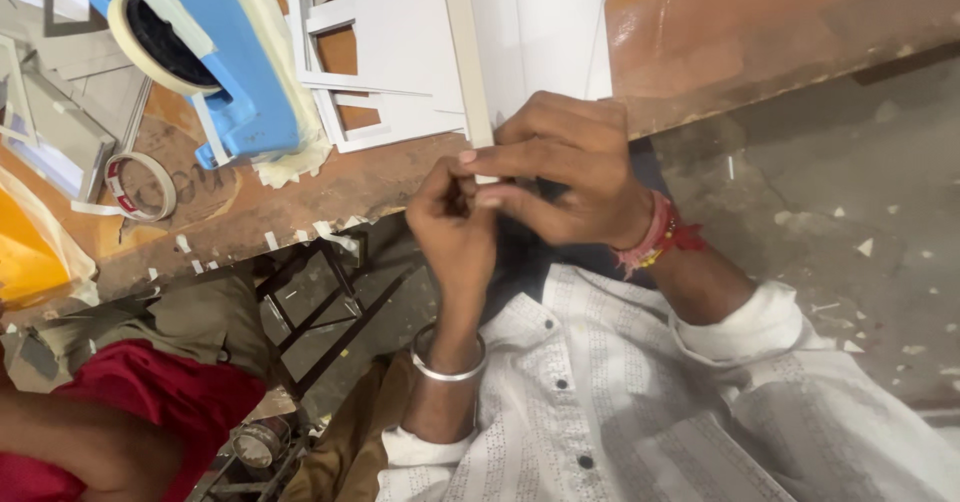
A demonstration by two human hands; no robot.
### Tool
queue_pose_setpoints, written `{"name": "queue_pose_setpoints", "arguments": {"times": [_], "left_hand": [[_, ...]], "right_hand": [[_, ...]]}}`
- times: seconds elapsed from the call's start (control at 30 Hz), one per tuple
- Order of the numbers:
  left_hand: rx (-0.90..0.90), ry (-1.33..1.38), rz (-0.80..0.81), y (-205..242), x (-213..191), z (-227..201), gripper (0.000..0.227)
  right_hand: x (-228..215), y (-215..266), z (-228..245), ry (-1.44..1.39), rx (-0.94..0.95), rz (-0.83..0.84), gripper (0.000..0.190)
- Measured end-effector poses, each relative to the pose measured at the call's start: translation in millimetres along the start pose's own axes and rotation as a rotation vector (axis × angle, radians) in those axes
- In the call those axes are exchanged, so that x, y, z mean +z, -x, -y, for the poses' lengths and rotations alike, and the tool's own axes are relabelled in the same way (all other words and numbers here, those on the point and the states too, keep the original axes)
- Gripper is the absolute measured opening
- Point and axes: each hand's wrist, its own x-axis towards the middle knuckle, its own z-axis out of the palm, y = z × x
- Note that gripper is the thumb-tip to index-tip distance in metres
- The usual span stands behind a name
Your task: The person assembles small paper frames by hand. They pick up a frame piece, apply a strip of adhesive tape to the edge, and press it onto a backing sheet. The person repeats this process for multiple frames, stacking the finished units on the table.
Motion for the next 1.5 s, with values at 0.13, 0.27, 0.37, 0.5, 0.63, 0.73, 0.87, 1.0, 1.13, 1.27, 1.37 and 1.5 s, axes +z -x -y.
{"name": "queue_pose_setpoints", "arguments": {"times": [0.13,0.27,0.37,0.5,0.63,0.73,0.87,1.0,1.13,1.27,1.37,1.5], "left_hand": [[0.018,0.057,-0.128,9.0,3.6,-22.3,0.012],[0.135,0.154,-0.117,8.0,3.9,-42.1,0.020],[0.053,0.240,-0.067,-6.4,7.3,-51.0,0.015],[-0.042,0.432,0.018,-26.2,3.2,-56.8,0.012],[-0.098,0.534,0.017,-28.3,-1.7,-43.4,0.010],[-0.184,0.705,0.046,-22.4,-3.6,-32.3,0.008],[-0.376,0.870,0.060,-16.9,2.2,-26.3,0.008],[-0.139,0.637,-0.025,-9.4,3.5,-21.3,0.012],[0.037,0.372,-0.094,-4.9,-10.2,-23.0,0.032],[0.047,0.189,-0.116,-7.4,-21.7,-21.0,0.031],[-0.057,0.335,-0.132,-3.9,-27.8,-14.3,0.027],[-0.088,0.461,-0.071,9.4,-32.8,-1.9,0.022]], "right_hand": [[8.8,9.2,-3.3,0.095,0.007,-0.085,0.021],[15.1,20.2,-2.3,0.103,0.091,-0.076,0.036],[18.3,23.1,3.8,0.100,0.139,-0.074,0.044],[20.7,18.3,-0.8,0.034,0.183,-0.079,0.053],[24.2,26.4,-10.1,0.038,0.160,-0.083,0.050],[27.1,33.7,-13.6,0.043,0.146,-0.064,0.046],[28.5,34.8,-12.9,0.106,0.097,-0.070,0.039],[28.9,37.8,-11.5,0.103,0.107,-0.030,0.039],[31.2,39.3,-15.8,0.097,0.168,-0.016,0.038],[28.4,43.3,-16.2,0.085,0.127,0.027,0.029],[26.4,50.9,-18.0,-0.129,0.229,-0.184,0.027],[16.2,50.4,-22.6,-0.139,0.325,-0.511,0.039]]}}
